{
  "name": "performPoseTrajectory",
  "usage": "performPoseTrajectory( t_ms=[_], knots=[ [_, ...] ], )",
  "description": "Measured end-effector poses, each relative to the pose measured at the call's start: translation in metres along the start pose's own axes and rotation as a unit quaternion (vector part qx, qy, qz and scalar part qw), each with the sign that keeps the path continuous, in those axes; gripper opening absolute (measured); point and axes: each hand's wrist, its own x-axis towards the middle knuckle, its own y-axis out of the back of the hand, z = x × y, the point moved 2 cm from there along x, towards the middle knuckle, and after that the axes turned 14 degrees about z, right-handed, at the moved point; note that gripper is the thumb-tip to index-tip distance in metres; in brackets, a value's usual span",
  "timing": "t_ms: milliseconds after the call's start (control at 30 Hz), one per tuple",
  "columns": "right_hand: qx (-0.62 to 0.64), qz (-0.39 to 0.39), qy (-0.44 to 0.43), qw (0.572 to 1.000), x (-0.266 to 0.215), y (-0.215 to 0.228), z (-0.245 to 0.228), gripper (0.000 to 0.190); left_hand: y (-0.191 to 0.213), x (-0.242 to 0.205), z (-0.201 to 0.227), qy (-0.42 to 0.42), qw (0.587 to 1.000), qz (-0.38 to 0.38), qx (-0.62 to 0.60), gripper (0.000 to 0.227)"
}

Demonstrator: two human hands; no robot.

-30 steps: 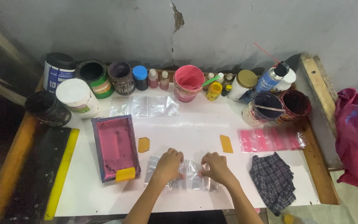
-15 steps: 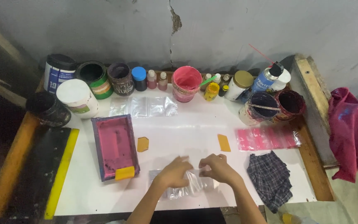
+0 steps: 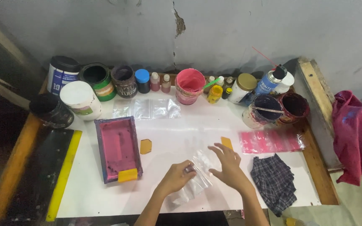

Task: The person stirs a pink substance in a container using a green spatula. They then pick up a clear plastic sheet, unfold it, and smooth it out on the table surface.

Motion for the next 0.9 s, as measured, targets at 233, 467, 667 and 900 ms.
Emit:
performPoseTrajectory(
  t_ms=[233, 467, 667, 900],
  knots=[
    [0.069, -0.046, 0.019, 0.996, -0.023, -0.039, -0.022, 0.05, -0.006, -0.003, 0.003, 0.007, 0.996, 0.082, -0.026, 0.018],
    [0.135, -0.07, -0.048, 0.987, -0.026, -0.032, -0.044, 0.01, -0.013, -0.005, -0.016, -0.216, 0.95, 0.219, -0.06, 0.026],
    [0.12, -0.149, 0.013, 0.982, -0.021, -0.026, -0.033, 0.007, 0.009, -0.02, -0.015, -0.268, 0.944, 0.189, -0.022, 0.086],
    [0.254, -0.095, -0.19, 0.944, 0.006, -0.006, -0.079, 0.023, 0.023, -0.051, -0.023, 0.041, 0.991, 0.079, -0.105, 0.047]
  ],
)
